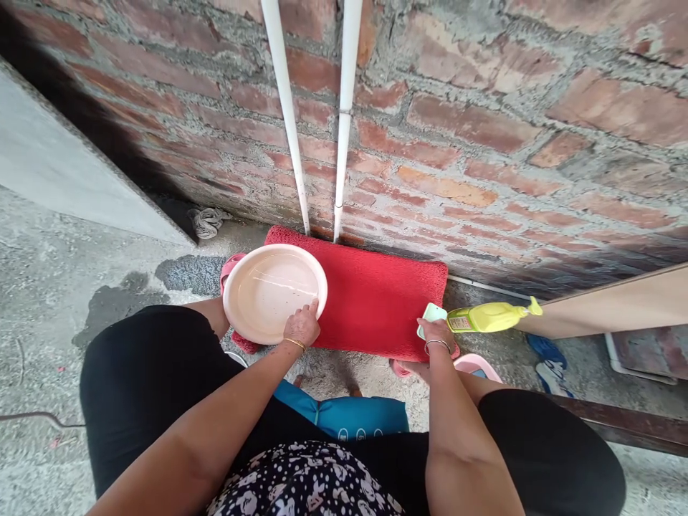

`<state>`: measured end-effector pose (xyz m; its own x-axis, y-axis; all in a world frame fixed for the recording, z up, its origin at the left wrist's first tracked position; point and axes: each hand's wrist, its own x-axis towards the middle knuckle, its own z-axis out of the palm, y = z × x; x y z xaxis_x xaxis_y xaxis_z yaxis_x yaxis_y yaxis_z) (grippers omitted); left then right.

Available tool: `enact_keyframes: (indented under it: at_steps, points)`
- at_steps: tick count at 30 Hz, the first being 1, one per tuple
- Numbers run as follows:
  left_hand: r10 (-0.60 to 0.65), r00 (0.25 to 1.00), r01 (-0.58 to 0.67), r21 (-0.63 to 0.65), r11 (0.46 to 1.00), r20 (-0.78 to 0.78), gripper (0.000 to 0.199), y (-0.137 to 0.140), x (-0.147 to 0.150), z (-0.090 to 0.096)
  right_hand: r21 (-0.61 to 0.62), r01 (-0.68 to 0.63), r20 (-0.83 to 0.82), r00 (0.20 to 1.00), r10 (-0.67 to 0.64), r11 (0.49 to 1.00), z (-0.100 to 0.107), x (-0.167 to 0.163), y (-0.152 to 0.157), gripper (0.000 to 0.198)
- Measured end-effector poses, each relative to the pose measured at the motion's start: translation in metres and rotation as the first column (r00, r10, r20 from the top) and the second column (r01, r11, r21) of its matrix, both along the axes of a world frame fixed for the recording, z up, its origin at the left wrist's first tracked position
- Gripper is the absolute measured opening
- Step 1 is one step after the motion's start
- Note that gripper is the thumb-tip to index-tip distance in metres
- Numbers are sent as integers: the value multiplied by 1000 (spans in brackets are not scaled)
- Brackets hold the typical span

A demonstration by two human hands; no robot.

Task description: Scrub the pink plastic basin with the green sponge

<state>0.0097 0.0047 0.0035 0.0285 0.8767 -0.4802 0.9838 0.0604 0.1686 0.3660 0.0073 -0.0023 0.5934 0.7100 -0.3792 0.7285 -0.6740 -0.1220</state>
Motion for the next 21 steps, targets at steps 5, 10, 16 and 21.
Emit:
enact_keyframes:
  at_steps: [5, 10, 16, 21]
  points:
    - [3, 1000, -3, -6, 1000, -1, 56, 0, 1, 0, -67, 69, -59, 996, -73, 995, 7, -38, 21, 47]
    - [3, 1000, -3, -14, 1000, -7, 59, 0, 1, 0, -19, -166, -134, 978, 162, 986, 2, -132, 60, 47]
    - [2, 1000, -2, -36, 999, -5, 58, 0, 2, 1, -34, -449, -126, 888, 442, 893, -6, -224, 79, 41]
    - [-7, 1000, 5, -52, 999, -26, 60, 1, 2, 3, -69, -510, -121, 858, 500, 858, -6, -216, 85, 49]
